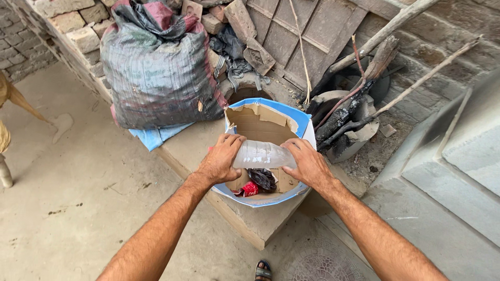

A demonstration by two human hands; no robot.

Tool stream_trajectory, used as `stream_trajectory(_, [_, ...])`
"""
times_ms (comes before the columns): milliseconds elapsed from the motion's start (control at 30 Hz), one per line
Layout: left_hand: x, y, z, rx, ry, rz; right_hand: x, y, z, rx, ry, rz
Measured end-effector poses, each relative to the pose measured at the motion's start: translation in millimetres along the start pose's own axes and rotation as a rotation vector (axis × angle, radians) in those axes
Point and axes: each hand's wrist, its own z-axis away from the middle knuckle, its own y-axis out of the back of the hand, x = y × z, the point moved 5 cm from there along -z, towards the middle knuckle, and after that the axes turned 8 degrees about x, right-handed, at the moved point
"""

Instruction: The person picks up a plastic bottle, a stick, and a sandal from the ground and places them into a cardboard box and a brick stove, then picks up a brick labeled "7UP" and holds it.

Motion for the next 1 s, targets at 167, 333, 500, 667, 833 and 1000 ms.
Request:
stream_trajectory(167, [-7.6,-17.1,-1.2,-0.019,0.045,-0.071,21.2,-26.8,-7.2,-0.072,0.006,-0.007])
stream_trajectory(333, [-20.4,-31.4,7.5,-0.064,0.105,-0.121,41.0,-57.7,-6.5,-0.104,0.043,-0.041])
stream_trajectory(500, [-32.5,-48.3,14.2,-0.134,0.131,-0.205,55.8,-83.8,-4.7,-0.169,0.077,-0.042])
stream_trajectory(667, [-35.9,-59.6,17.0,-0.157,0.146,-0.233,69.9,-97.6,-7.1,-0.23,0.099,-0.001])
stream_trajectory(833, [-33.8,-67.3,16.3,-0.204,0.17,-0.244,82.2,-107.3,-11.3,-0.292,0.093,0.053])
stream_trajectory(1000, [-30.3,-75.2,16.0,-0.27,0.217,-0.265,87.9,-121.7,-12.9,-0.321,0.117,0.078])
